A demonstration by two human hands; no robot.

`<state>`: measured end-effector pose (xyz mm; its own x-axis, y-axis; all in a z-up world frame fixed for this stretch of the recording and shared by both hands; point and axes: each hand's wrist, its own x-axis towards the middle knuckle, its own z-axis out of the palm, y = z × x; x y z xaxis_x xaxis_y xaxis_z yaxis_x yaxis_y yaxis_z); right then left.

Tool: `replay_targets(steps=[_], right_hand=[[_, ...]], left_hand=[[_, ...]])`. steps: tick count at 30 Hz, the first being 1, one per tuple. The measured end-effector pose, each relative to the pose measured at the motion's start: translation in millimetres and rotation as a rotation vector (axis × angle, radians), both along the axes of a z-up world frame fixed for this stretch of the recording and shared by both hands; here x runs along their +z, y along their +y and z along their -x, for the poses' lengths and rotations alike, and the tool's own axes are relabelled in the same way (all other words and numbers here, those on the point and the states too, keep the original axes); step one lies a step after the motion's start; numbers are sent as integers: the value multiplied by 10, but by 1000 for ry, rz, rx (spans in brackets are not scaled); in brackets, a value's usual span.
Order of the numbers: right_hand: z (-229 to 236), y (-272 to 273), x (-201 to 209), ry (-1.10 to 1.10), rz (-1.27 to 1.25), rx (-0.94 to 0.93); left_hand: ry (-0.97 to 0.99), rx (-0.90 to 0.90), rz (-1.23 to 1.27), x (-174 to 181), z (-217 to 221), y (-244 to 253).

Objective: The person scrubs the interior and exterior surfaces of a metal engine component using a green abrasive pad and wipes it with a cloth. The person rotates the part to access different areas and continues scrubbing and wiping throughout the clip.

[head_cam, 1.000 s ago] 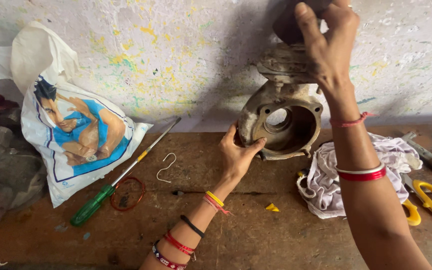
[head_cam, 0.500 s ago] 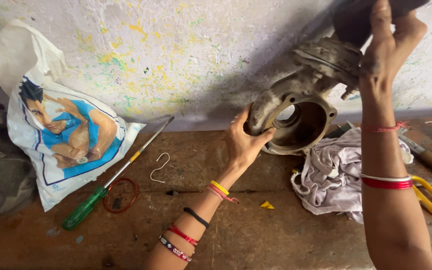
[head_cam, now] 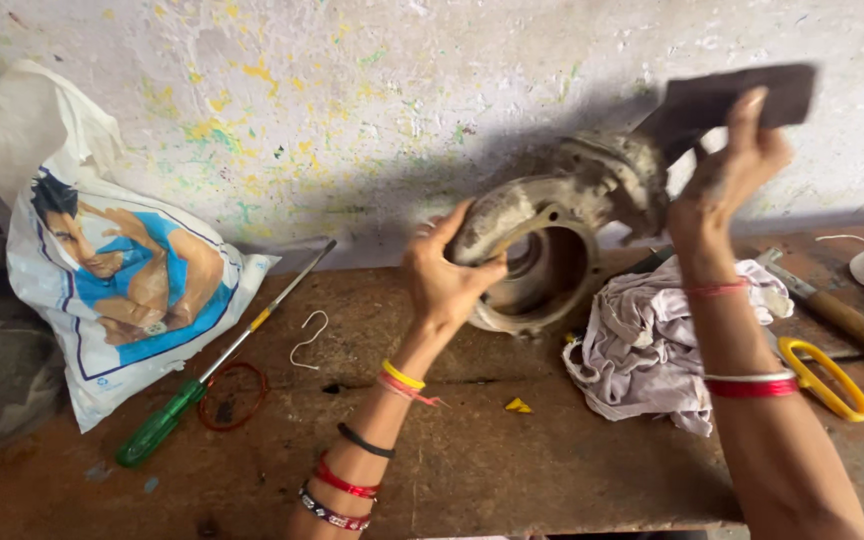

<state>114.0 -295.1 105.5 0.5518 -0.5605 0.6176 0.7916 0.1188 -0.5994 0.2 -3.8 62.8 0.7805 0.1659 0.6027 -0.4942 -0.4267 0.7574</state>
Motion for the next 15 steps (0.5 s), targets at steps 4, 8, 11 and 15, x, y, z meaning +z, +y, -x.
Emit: replay_targets(steps=[4,8,11,15], right_hand=[[-165,202,-344,129,-132,35],[-273,164,-481,167,-125,79],[-195,-62,-326,246,-117,-50],[297,-262,-167,108,59,-192]], left_hand=[[-127,73,-157,202,33,320],[-58,71,-240,293,74,446],[-118,25,-281,398,-25,271],[-80,-32,-433,551,-179,-144]])
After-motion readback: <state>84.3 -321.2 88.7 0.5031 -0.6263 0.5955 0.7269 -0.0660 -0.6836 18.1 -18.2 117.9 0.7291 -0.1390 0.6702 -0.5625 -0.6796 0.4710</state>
